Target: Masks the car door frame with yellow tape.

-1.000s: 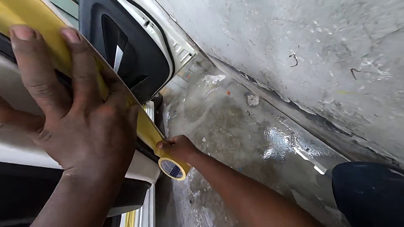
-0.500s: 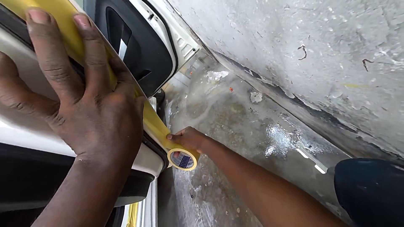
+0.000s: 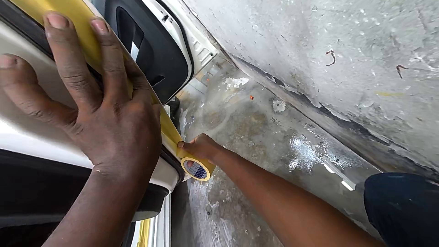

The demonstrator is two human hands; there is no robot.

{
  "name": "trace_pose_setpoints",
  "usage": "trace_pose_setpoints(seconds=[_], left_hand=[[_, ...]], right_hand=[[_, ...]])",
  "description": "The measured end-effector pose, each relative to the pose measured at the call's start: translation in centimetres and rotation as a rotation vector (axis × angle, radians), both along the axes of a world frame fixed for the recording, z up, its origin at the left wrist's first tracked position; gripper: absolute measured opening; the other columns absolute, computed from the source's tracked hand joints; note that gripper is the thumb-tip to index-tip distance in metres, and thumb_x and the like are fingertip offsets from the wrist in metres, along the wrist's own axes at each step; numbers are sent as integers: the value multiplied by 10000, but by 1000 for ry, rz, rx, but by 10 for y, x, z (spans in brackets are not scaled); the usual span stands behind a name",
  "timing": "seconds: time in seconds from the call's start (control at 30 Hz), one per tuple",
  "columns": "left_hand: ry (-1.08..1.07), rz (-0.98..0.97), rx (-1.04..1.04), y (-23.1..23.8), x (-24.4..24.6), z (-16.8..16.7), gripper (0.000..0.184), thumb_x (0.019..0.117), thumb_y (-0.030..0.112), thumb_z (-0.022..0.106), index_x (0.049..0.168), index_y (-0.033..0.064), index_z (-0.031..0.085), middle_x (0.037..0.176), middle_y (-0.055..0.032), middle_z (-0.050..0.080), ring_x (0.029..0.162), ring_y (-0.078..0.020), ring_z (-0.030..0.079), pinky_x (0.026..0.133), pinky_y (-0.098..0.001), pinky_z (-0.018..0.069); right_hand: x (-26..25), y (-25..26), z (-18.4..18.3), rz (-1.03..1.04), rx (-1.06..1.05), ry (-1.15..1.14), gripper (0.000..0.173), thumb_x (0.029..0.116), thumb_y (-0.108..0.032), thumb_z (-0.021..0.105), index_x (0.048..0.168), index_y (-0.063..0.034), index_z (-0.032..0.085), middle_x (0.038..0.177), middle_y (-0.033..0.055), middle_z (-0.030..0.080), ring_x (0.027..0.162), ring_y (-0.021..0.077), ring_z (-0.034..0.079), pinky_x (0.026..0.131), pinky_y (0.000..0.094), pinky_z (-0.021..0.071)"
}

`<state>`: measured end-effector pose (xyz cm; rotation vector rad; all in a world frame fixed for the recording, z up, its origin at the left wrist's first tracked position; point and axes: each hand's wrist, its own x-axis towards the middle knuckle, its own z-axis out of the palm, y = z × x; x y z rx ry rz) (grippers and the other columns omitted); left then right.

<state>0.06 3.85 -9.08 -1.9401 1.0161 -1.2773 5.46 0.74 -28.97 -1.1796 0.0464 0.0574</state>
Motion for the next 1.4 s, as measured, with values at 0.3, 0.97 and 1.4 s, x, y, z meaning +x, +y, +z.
trace_pose_setpoints(seconds=[0.3,0.97,1.4], left_hand=[[2,71,148,67,8,-75,441,980,60,564,1419,51,601,1675,-85,317,1572,-263,222,1226,-645,123],[-152,-37,237,47,-16,-5,556,1012,344,562,1508,95,526,1689,-60,289,1585,-257,171,1229,-659,67],[-80,161,495,103,21,-77,666,1038,356,534,1571,-9,372,1683,-149,276,1585,-237,180,1253,-581,96]], right_hand=[[-5,0,4,-8,-38,27,579,982,-575,604,982,-5,708,891,128,729,768,224,711,764,464,585],[-8,8,4,-68,-177,28,625,989,-613,559,957,-7,704,915,133,697,844,220,674,825,451,544],[-59,60,-58,-336,116,-300,662,1001,-282,581,1584,-173,286,1030,94,731,910,195,716,854,418,586]])
